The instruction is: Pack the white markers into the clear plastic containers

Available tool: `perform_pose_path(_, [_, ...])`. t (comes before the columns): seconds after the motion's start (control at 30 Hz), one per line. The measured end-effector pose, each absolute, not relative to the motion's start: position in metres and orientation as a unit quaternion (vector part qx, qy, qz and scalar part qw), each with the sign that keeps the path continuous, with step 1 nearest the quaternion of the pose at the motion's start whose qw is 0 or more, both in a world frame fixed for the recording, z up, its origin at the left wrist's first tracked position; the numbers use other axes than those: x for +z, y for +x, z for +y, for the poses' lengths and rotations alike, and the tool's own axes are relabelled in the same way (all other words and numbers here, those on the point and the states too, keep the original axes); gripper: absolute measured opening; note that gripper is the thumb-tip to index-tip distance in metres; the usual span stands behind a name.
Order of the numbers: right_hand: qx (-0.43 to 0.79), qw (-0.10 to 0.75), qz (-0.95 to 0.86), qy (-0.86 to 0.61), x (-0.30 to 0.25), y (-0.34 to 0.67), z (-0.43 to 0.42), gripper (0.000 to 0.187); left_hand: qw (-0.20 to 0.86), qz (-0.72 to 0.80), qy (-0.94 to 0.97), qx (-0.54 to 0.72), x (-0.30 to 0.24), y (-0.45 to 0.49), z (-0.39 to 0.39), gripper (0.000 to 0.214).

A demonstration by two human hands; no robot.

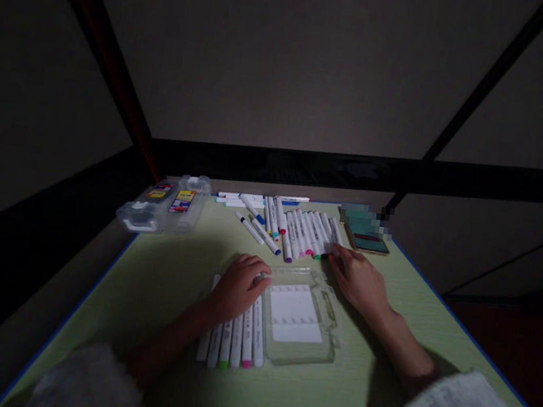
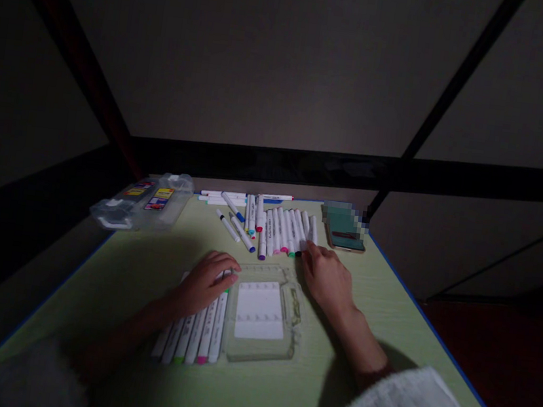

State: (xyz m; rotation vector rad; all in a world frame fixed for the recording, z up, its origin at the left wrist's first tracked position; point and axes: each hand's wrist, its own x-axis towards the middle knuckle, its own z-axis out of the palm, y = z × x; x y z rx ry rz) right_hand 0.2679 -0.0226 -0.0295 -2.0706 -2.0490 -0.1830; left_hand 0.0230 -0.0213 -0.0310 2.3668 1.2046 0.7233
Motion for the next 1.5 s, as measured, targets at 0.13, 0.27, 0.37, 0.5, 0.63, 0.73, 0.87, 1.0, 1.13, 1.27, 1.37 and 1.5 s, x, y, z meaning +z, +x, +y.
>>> perform_pose_path(0.13, [-0.063, 0.108, -0.708, -0.695, -0.034, 0.270, -0.020, 0.036, 0.191, 0.430, 0.845, 0.253, -0.032, 0.023, -0.021, 0.011])
perform_pose_path(0.27, [-0.065, 0.112, -0.712, -0.690, -0.037, 0.272, -0.019, 0.036, 0.192, 0.430, 0.846, 0.249, -0.031, 0.023, -0.022, 0.010])
perform_pose_path(0.37, [-0.066, 0.113, -0.714, -0.688, -0.037, 0.271, -0.019, 0.035, 0.192, 0.434, 0.846, 0.245, -0.028, 0.024, -0.023, 0.010])
perform_pose_path(0.5, [-0.065, 0.114, -0.714, -0.688, -0.035, 0.270, -0.020, 0.033, 0.191, 0.433, 0.847, 0.242, -0.027, 0.023, -0.023, 0.010])
perform_pose_path(0.63, [-0.066, 0.118, -0.713, -0.688, -0.035, 0.271, -0.020, 0.032, 0.190, 0.432, 0.848, 0.241, -0.028, 0.023, -0.024, 0.009])
perform_pose_path(0.73, [-0.066, 0.125, -0.717, -0.683, -0.037, 0.273, -0.019, 0.032, 0.190, 0.432, 0.848, 0.242, -0.029, 0.023, -0.024, 0.010])
perform_pose_path(0.87, [-0.059, 0.135, -0.717, -0.681, -0.039, 0.274, -0.018, 0.031, 0.187, 0.432, 0.849, 0.241, -0.030, 0.023, -0.023, 0.010])
perform_pose_path(1.0, [-0.060, 0.135, -0.715, -0.683, -0.041, 0.275, -0.017, 0.031, 0.186, 0.433, 0.848, 0.242, -0.030, 0.023, -0.023, 0.009])
perform_pose_path(1.13, [-0.063, 0.131, -0.715, -0.684, -0.042, 0.276, -0.016, 0.032, 0.183, 0.433, 0.850, 0.238, -0.030, 0.023, -0.023, 0.009])
perform_pose_path(1.27, [-0.064, 0.134, -0.717, -0.681, -0.043, 0.277, -0.016, 0.032, 0.179, 0.434, 0.851, 0.235, -0.029, 0.023, -0.023, 0.009])
perform_pose_path(1.37, [-0.063, 0.136, -0.720, -0.677, -0.044, 0.277, -0.016, 0.032, 0.178, 0.432, 0.852, 0.237, -0.029, 0.023, -0.023, 0.009])
perform_pose_path(1.5, [-0.055, 0.144, -0.723, -0.673, -0.045, 0.277, -0.015, 0.032, 0.174, 0.427, 0.854, 0.238, -0.031, 0.022, -0.023, 0.009])
